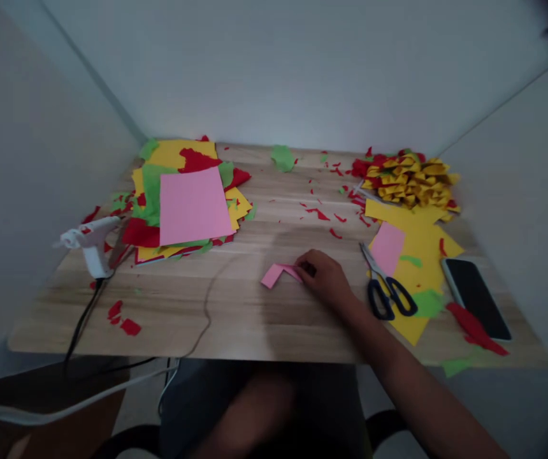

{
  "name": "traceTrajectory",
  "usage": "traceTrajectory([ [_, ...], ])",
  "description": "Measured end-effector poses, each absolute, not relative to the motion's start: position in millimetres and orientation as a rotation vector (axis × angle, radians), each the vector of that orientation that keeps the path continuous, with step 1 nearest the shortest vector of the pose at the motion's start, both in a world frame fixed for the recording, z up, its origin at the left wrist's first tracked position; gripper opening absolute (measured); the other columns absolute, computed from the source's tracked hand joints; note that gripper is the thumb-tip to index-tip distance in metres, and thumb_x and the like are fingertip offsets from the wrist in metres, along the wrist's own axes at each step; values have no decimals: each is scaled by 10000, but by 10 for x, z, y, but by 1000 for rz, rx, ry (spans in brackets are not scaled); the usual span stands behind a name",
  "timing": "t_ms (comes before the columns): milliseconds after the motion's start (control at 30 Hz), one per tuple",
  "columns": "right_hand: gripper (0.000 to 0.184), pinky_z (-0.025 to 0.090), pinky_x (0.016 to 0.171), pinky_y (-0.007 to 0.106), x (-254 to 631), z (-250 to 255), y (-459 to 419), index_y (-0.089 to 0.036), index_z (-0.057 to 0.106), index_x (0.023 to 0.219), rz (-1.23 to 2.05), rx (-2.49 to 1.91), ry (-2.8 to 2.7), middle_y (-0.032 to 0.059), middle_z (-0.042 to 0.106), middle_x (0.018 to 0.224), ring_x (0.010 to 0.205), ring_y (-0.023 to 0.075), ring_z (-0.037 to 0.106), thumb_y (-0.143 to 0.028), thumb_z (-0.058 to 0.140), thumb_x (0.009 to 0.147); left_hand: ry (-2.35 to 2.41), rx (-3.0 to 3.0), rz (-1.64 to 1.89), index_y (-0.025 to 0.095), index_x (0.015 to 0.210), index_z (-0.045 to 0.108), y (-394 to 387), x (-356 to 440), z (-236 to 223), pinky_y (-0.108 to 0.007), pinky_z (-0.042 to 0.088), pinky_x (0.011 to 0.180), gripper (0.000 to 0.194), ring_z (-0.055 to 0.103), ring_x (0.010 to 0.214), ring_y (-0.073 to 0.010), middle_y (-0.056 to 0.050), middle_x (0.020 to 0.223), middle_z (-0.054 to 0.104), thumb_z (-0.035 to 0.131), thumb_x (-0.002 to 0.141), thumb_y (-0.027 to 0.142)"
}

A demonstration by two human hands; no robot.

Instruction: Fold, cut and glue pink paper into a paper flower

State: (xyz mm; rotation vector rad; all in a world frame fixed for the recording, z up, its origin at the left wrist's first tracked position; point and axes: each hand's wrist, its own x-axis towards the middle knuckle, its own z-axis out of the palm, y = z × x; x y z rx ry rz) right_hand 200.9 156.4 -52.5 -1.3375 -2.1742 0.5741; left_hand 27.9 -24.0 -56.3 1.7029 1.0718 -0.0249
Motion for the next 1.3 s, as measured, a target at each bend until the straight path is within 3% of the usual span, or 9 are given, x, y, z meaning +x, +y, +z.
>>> traceTrajectory([
  [100, 145, 504, 781, 303, 2052, -526, 1514, -209, 693, 949, 501, -1269, -2226, 63, 673, 936, 880, 191, 622, -141, 582, 884, 922, 1783, 77, 326, 919, 729, 20, 290, -143, -285, 545, 767, 110, 696, 837, -166, 33, 897, 753, 619, 928, 329],
  [167, 209, 503, 821, 328, 2035, -521, 1515, -218, 709, 1014, 467, -1221, -2286, 80, 670, 996, 947, 210, 607, -130, 556, 900, 1277, 1934, 276, 294, 889, 730, 302, 239, 15, -321, 519, 750, 172, 676, 843, -204, -16, 877, 744, 567, 941, 304],
  [267, 233, 488, 850, 369, 1987, -501, 1490, -223, 731, 1020, 427, -1137, -2408, 93, 691, 1023, 967, 235, 584, -147, 530, 930, 1808, 2094, 471, 256, 1134, 705, 712, 117, -51, -395, 479, 903, 296, 615, 1027, -252, -92, 1085, 698, 446, 991, 253],
  [333, 224, 475, 895, 398, 1957, -480, 1434, -213, 735, 1036, 405, -1074, -2479, 95, 708, 1086, 997, 251, 572, -162, 550, 921, 1854, 2170, 454, 258, 1318, 624, 869, 59, -211, -398, 474, 892, 369, 583, 1043, -265, -99, 1136, 654, 512, 968, 287],
  [533, 318, 445, 939, 479, 2005, -477, 1116, -203, 678, 1226, 228, -1187, -2488, 93, 715, 1225, 1064, 291, 560, -187, 523, 948, 1930, 2303, 300, 354, 1373, 587, 879, 75, -427, -419, 429, 837, 412, 544, 1029, -278, -97, 1154, 594, 469, 980, 310],
  [867, 254, 450, 901, 465, 2016, -512, 1269, -189, 707, 1108, 307, -1424, -2236, 147, 661, 1045, 991, 302, 560, -340, 598, 934, 1836, 2217, 320, 303, 1323, 610, 1187, 30, -304, -397, 434, 906, 369, 567, 1071, -263, -76, 1135, 630, 522, 970, 365],
  [1000, 66, 459, 855, 373, 1849, -527, 1665, -209, 708, 883, 425, -1382, -2196, 93, 654, 947, 933, 249, 576, -232, 651, 861, 1844, 2141, 334, 255, 1303, 614, 1505, 86, -255, -390, 440, 951, 397, 534, 1163, -281, -106, 1242, 602, 601, 914, 335],
  [1167, 77, 460, 739, 299, 1750, -545, 2137, -211, 636, 861, 566, -1371, -1970, 29, 657, 806, 743, 176, 591, -217, 559, 872, 1732, 2066, 323, 190, 942, 700, 2088, 86, -150, -347, 479, 840, 168, 627, 974, -255, -97, 1006, 692, 670, 843, 322],
  [1300, 146, 470, 682, 281, 1797, -609, 2290, -191, 611, 910, 663, -1348, -1765, 33, 672, 798, 682, 161, 607, -304, 518, 896, 1469, 2040, 337, 177, 1053, 682, 2413, 86, -146, -249, 484, 725, 223, 655, 808, -159, -33, 914, 731, 610, 854, 248],
])
